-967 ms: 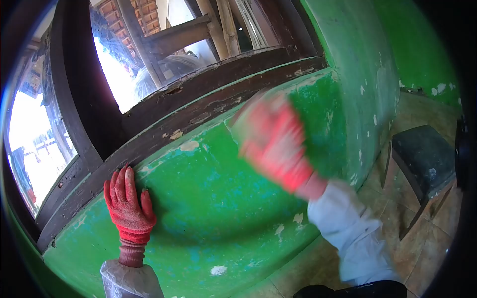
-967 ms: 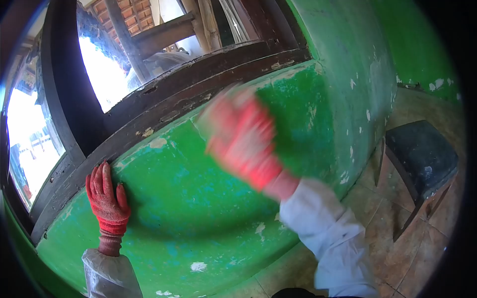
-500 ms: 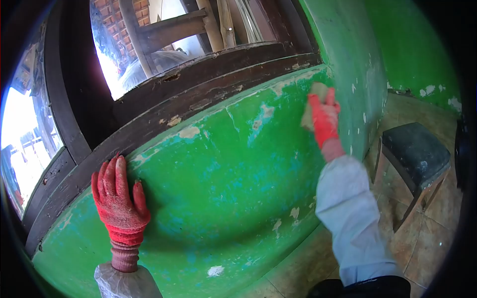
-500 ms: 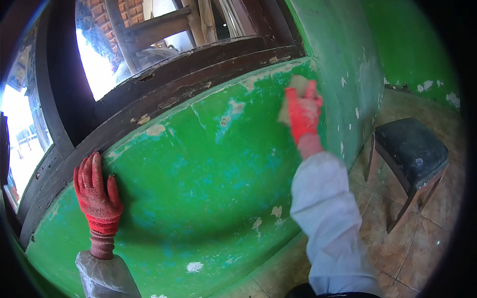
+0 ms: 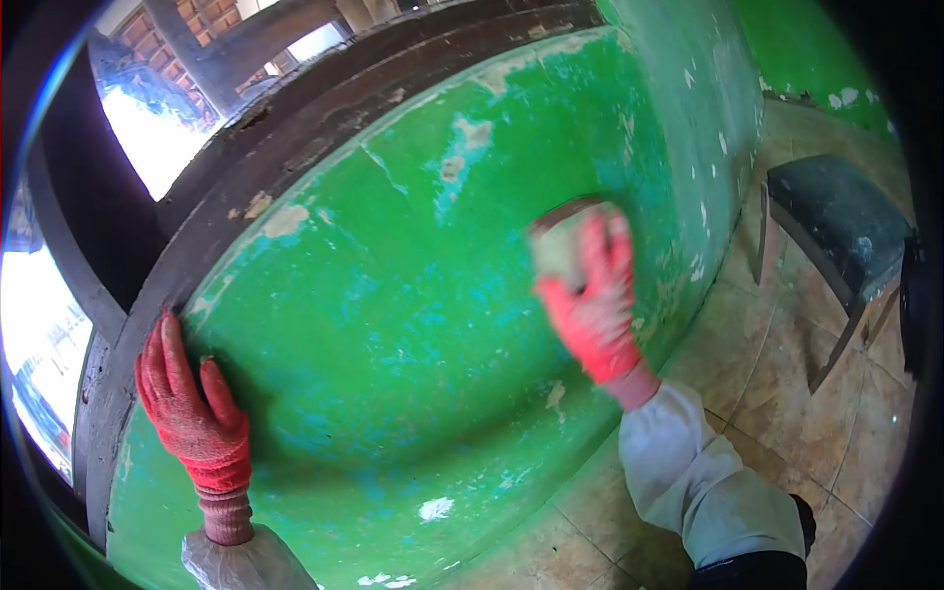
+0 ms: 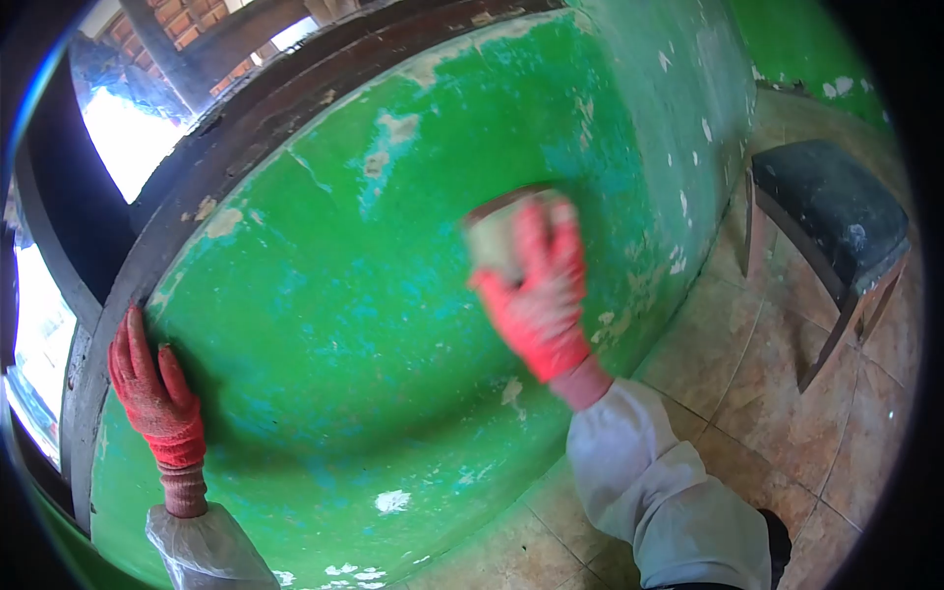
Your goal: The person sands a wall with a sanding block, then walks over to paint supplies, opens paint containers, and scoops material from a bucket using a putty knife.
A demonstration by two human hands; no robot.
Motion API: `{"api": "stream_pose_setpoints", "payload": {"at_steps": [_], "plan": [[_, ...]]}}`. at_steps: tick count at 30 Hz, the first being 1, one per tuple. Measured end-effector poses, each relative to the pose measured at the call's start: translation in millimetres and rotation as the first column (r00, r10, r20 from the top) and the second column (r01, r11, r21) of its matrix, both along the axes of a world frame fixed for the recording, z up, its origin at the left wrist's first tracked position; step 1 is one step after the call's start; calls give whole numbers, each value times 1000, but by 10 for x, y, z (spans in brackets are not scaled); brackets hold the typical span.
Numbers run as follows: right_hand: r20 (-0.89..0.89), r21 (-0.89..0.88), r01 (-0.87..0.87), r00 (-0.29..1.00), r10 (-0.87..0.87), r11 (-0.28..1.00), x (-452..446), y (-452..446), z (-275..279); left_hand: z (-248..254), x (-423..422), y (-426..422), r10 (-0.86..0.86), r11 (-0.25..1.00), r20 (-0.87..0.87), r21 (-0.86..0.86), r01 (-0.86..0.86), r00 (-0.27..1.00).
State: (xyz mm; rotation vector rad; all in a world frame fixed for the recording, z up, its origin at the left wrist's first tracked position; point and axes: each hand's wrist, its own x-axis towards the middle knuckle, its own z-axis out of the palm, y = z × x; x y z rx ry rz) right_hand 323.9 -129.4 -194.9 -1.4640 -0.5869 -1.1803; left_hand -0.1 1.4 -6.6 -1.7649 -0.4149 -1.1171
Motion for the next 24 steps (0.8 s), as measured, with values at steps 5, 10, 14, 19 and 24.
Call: {"api": "stream_pose_setpoints", "payload": {"at_steps": [5,10,14,19,24], "plan": [[-355,131,-5,934,51,991,175,279,-729,-9,24,63,11,999,15,46,-12,1000],[141,-296,-535,795,590,791,-1903,601,-1423,-26,24,34,33,998,-11,58,-32,999],[147,-367,-415,858,493,832,-1270,252,-1204,14,16,42,25,998,-40,62,-22,999],[-487,493,-248,716,501,834,427,-48,-1293,-32,64,34,36,999,-11,26,-36,999],[-534,348,17,825,184,937,-16,62,-1027,-27,56,44,76,996,3,55,-76,997]]}}
